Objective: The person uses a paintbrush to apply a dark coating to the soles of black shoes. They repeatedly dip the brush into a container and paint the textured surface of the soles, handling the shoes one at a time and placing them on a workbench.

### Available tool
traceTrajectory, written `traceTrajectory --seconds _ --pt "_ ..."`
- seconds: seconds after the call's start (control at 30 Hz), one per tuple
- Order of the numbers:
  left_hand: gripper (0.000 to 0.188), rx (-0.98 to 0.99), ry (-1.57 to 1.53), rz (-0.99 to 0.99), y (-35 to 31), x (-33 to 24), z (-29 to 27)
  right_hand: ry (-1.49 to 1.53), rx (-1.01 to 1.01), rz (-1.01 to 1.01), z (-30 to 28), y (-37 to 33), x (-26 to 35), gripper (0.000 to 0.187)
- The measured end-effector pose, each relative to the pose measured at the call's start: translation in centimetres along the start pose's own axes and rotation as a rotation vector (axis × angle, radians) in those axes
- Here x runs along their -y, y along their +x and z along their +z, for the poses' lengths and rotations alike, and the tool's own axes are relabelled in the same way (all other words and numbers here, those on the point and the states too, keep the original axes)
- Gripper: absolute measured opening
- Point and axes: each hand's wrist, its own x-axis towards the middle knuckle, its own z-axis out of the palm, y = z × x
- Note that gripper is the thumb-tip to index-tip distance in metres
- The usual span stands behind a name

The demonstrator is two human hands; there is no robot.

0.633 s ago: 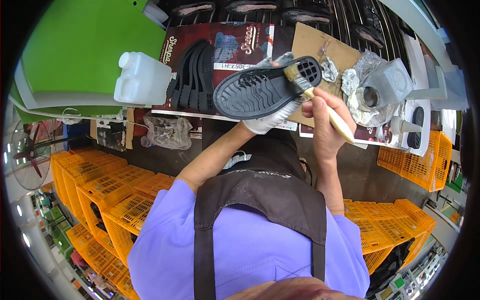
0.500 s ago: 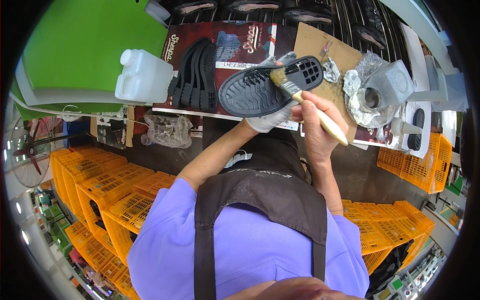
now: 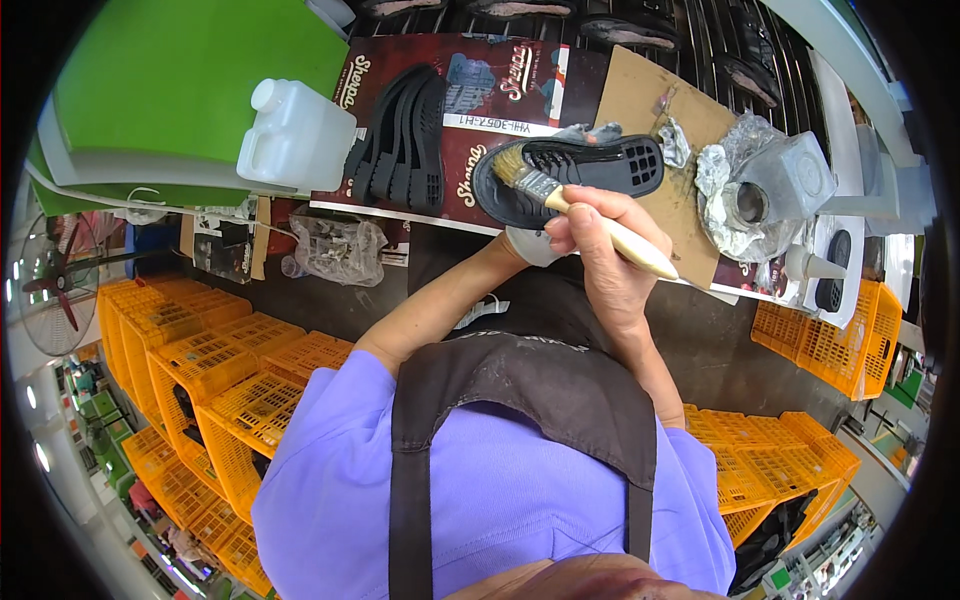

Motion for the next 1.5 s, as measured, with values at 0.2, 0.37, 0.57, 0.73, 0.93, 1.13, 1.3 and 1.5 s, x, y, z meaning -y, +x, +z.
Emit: traceTrajectory --seconds 0.2,0.37,0.57,0.73,0.93,1.13,1.3,1.5 --pt "0.031 0.104 0.065 -0.055 -0.6 0.2 -0.5 -0.014 0.036 0.045 -0.2 0.3 0.6 0.018" --pt "0.024 0.234 0.261 -0.075 -1.6 -0.5 -0.8 -0.003 0.096 0.089 -0.9 1.0 1.2 0.016" --pt "0.03 0.347 0.49 -0.116 -1.9 -2.0 -0.8 -0.064 0.168 0.073 -1.9 1.8 1.3 0.016" --pt "0.044 0.545 0.509 -0.183 -1.8 -5.2 -1.5 -0.137 0.223 0.047 -2.8 2.9 1.1 0.017" --pt "0.035 0.586 0.38 -0.174 -1.5 -6.7 -2.0 -0.161 0.191 0.104 -3.8 4.3 0.3 0.018" --pt "0.043 0.35 0.047 -0.322 -3.2 -5.0 -3.9 -0.151 0.132 0.11 -4.6 5.0 -0.7 0.017" --pt "0.05 0.213 -0.278 -0.391 -4.1 -4.6 -4.2 -0.154 0.118 0.139 -4.6 5.0 -1.3 0.017" --pt "0.051 0.088 -0.586 -0.399 -5.0 -3.3 -4.9 -0.141 0.13 0.159 -4.1 4.7 -1.3 0.017"
